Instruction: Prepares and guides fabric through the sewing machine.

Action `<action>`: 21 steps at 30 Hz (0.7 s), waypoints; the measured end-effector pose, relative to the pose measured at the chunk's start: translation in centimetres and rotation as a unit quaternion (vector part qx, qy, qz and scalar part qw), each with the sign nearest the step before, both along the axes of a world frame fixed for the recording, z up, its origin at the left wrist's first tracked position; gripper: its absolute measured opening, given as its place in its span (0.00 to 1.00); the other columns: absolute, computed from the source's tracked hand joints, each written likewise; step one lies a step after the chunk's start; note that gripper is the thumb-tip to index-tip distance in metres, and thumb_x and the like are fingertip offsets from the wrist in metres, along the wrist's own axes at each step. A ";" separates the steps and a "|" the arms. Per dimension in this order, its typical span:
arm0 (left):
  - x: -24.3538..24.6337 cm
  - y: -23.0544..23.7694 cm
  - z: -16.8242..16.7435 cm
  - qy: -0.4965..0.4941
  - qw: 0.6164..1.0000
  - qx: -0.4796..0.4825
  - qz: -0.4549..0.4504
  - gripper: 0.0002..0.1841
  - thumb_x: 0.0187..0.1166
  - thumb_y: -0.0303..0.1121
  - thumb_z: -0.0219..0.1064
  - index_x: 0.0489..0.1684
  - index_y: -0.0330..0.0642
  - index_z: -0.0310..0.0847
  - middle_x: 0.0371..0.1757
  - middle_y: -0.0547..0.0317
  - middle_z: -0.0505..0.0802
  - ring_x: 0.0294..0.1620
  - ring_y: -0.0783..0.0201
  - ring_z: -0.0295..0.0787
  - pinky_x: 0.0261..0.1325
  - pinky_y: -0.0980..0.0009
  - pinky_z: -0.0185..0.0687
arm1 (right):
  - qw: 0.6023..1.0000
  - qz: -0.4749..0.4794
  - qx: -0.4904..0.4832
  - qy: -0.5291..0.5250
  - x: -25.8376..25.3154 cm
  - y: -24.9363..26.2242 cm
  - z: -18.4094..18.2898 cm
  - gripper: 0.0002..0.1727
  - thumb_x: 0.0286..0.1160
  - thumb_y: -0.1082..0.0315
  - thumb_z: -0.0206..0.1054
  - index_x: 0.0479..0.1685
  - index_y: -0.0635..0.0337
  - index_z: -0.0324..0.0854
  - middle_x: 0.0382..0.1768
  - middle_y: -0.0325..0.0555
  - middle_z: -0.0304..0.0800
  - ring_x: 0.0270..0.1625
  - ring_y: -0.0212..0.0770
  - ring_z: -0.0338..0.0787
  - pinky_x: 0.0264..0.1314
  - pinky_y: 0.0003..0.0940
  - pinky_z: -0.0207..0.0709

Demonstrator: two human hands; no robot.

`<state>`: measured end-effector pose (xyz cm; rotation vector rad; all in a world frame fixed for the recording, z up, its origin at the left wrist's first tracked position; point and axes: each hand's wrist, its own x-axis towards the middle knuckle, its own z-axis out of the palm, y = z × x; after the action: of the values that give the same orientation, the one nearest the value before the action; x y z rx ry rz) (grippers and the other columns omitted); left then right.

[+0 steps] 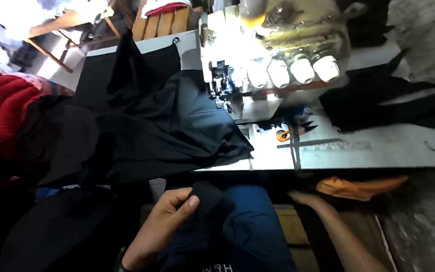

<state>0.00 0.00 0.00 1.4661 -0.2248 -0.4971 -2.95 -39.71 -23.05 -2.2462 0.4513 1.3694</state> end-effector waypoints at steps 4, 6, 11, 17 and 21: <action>0.7 0.7 -0.6 -0.040 0.993 -0.067 -0.083 0.13 0.89 0.42 0.62 0.37 0.49 0.90 0.36 0.74 0.92 0.38 0.82 0.86 0.44 0.82 0.83 | 0.882 -0.190 0.202 -0.382 -4.9 6.3 10.7 0.24 0.81 0.58 0.69 0.73 0.59 0.82 0.63 0.47 0.93 0.60 0.42 0.94 0.65 0.40 0.89; 0.9 -0.4 -0.1 -0.044 0.991 -0.070 -0.108 0.14 0.88 0.41 0.63 0.33 0.46 0.88 0.33 0.72 0.91 0.35 0.81 0.85 0.42 0.81 0.83 | 0.777 -0.175 0.298 -0.527 -4.4 11.3 14.1 0.33 0.70 0.57 0.78 0.76 0.58 0.80 0.67 0.42 0.91 0.65 0.35 0.91 0.67 0.33 0.88; 0.1 -0.3 2.1 -0.126 0.975 -0.076 -0.168 0.13 0.88 0.39 0.64 0.31 0.43 0.84 0.30 0.71 0.88 0.32 0.84 0.82 0.36 0.85 0.79 | 0.660 -0.111 0.313 -0.674 -0.2 17.5 18.8 0.22 0.70 0.67 0.76 0.64 0.65 0.83 0.50 0.42 0.97 0.53 0.31 0.94 0.57 0.28 0.90; -1.3 5.4 0.6 -0.122 0.990 -0.039 -0.065 0.11 0.86 0.41 0.66 0.40 0.48 0.92 0.40 0.72 0.95 0.39 0.83 0.88 0.42 0.84 0.85 | 0.590 -0.058 0.234 -0.770 1.4 18.4 21.2 0.02 0.72 0.71 0.74 0.37 0.59 0.85 0.38 0.40 0.95 0.46 0.26 0.94 0.51 0.20 0.89; -0.4 5.4 0.6 -0.134 0.989 -0.058 -0.033 0.11 0.85 0.39 0.67 0.32 0.48 0.88 0.35 0.72 0.93 0.35 0.84 0.86 0.38 0.86 0.82 | 0.593 -0.048 0.262 -0.760 2.8 18.6 20.8 0.04 0.72 0.72 0.73 0.34 0.58 0.82 0.42 0.43 0.95 0.52 0.32 0.94 0.57 0.25 0.90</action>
<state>-0.40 5.39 0.65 1.4123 -0.5084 -0.3324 -0.15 -21.06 -2.26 -1.9213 -0.4143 -0.7112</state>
